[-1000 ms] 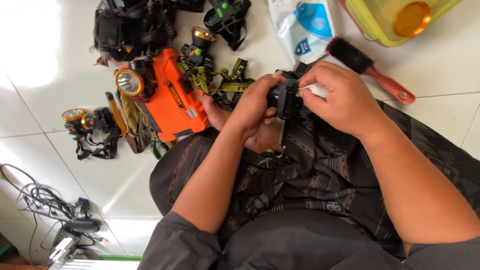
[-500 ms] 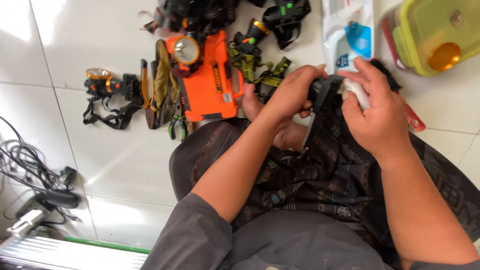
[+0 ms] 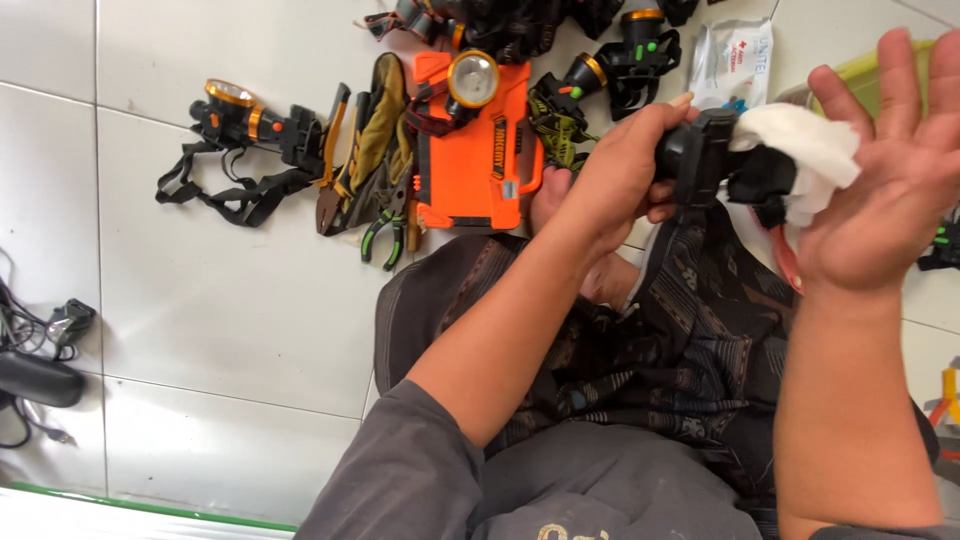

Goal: Cleaning a headlamp using wet wipes, a brush, and a small wooden tool to remove dirt from crevices.

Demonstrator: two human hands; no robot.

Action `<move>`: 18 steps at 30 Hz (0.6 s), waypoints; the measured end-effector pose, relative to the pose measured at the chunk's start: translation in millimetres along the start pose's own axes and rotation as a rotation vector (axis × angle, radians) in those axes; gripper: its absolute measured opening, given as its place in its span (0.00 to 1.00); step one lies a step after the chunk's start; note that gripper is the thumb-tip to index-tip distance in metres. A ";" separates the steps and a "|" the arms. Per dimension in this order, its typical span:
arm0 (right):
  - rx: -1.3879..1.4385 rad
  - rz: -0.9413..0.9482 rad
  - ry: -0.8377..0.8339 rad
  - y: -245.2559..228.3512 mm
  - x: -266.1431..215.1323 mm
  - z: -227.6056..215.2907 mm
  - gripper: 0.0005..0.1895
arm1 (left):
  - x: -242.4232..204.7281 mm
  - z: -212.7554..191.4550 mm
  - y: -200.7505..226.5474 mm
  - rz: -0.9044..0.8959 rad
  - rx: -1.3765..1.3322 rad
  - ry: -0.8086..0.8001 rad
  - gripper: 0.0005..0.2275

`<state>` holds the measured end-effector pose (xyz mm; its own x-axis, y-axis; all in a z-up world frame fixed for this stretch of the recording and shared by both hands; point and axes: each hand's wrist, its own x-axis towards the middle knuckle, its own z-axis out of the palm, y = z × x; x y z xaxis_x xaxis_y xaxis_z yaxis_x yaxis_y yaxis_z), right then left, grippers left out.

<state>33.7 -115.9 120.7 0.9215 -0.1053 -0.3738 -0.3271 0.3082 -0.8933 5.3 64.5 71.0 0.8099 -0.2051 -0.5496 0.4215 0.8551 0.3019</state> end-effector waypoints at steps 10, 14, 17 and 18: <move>-0.669 -0.099 -0.129 165.6 -30.6 95.5 0.11 | -32.6 18.4 22.8 0.085 -0.098 -0.038 0.14; -1.296 -0.972 -0.840 188.6 -45.6 134.3 0.03 | -45.3 13.0 45.2 0.153 -0.075 0.008 0.13; -1.341 -1.192 -1.127 204.8 -52.8 166.7 0.03 | -49.7 4.9 62.4 0.215 -0.112 0.013 0.14; -1.375 -1.119 -1.215 214.0 -54.9 174.5 0.07 | -50.5 2.4 68.6 0.241 -0.130 0.023 0.13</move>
<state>-50.4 120.8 -6.4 0.2459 0.9637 0.1043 0.9177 -0.1968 -0.3451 -5.8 132.3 121.3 0.8705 0.0207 -0.4917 0.1611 0.9320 0.3245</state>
